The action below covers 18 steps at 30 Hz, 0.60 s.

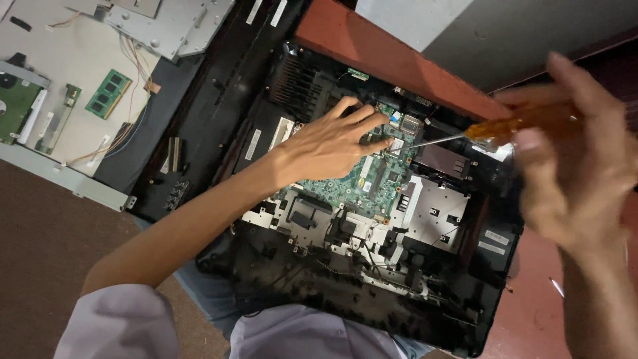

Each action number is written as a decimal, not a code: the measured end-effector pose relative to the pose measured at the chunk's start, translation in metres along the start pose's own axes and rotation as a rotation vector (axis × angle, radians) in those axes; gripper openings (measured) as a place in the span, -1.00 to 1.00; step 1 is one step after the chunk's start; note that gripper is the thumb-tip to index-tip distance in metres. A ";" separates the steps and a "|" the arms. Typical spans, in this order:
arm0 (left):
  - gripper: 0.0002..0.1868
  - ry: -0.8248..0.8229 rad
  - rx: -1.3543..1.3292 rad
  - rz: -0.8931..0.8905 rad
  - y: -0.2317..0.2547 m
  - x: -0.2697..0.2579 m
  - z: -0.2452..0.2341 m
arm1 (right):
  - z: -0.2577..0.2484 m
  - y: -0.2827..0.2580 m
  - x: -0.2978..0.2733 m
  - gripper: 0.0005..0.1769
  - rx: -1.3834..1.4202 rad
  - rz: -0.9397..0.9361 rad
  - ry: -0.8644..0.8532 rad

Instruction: The person works on the internal components of an open electronic device, likely a printer, using a screwdriver to tighten screws on the circuit board. They also use their hands to connect and adjust small ribbon cables and connectors on the motherboard.

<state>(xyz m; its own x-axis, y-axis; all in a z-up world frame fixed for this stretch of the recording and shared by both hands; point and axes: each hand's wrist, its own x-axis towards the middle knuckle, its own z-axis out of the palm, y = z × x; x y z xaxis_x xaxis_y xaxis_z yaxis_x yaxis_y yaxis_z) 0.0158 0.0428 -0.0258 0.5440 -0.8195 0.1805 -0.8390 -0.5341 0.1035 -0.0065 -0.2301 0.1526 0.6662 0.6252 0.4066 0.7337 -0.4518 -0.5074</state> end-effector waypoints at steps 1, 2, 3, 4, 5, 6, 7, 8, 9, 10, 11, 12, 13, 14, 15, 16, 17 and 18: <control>-0.29 0.001 0.001 -0.001 0.000 0.000 0.000 | -0.004 -0.008 0.005 -0.47 0.000 -0.002 -0.001; -0.30 -0.001 -0.004 0.000 0.000 0.000 -0.001 | -0.007 -0.015 0.011 -0.42 -0.021 0.064 -0.037; -0.31 -0.003 -0.008 0.001 -0.001 0.000 -0.002 | -0.011 -0.022 0.017 -0.36 -0.041 0.130 -0.072; -0.31 -0.001 -0.006 0.000 -0.001 0.000 -0.002 | -0.010 -0.018 0.019 -0.36 -0.042 0.127 -0.072; -0.33 0.002 -0.011 -0.002 -0.001 -0.001 -0.001 | -0.009 -0.014 0.020 -0.50 -0.087 0.085 -0.053; -0.35 0.006 -0.016 -0.003 -0.001 -0.001 -0.001 | -0.008 -0.009 0.022 -0.61 -0.133 0.043 -0.034; -0.35 0.009 -0.014 -0.004 -0.001 0.000 -0.001 | -0.010 -0.007 0.025 -0.61 -0.135 0.041 -0.034; -0.35 0.014 -0.006 -0.005 -0.001 0.000 -0.001 | -0.012 -0.005 0.027 -0.56 -0.293 0.013 -0.081; -0.36 0.020 0.002 -0.005 -0.002 0.000 -0.001 | -0.014 -0.002 0.030 -0.45 -0.448 -0.014 -0.128; -0.36 0.022 0.005 -0.007 -0.001 -0.001 -0.002 | -0.017 -0.009 0.033 -0.45 -0.449 -0.017 -0.127; -0.37 0.023 -0.019 -0.010 -0.001 -0.001 -0.003 | -0.020 -0.017 0.037 -0.42 -0.526 -0.054 -0.169; -0.37 0.025 -0.044 -0.013 0.000 -0.002 -0.004 | -0.022 -0.024 0.041 -0.36 -0.604 -0.091 -0.211; -0.37 0.027 -0.041 -0.015 -0.001 -0.001 -0.004 | -0.023 -0.026 0.043 -0.36 -0.605 -0.095 -0.211; -0.39 0.022 -0.056 -0.019 -0.001 -0.001 -0.004 | -0.024 -0.028 0.045 -0.44 -0.518 -0.095 -0.227; -0.40 0.017 -0.070 -0.024 -0.001 0.000 -0.003 | -0.025 -0.029 0.046 -0.52 -0.431 -0.095 -0.244; -0.40 0.017 -0.072 -0.023 -0.001 0.000 -0.002 | -0.023 -0.023 0.043 -0.52 -0.431 -0.093 -0.245; -0.39 0.015 -0.064 -0.022 -0.001 0.000 0.000 | -0.021 -0.017 0.040 -0.61 -0.471 -0.081 -0.225; -0.38 0.015 -0.055 -0.020 -0.001 0.000 0.001 | -0.020 -0.011 0.036 -0.64 -0.512 -0.069 -0.204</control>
<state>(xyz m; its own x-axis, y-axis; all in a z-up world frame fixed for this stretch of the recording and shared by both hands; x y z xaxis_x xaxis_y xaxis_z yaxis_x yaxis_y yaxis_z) 0.0169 0.0432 -0.0266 0.5606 -0.8055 0.1921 -0.8277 -0.5378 0.1603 0.0124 -0.2150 0.1880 0.6123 0.7518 0.2446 0.7798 -0.6253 -0.0302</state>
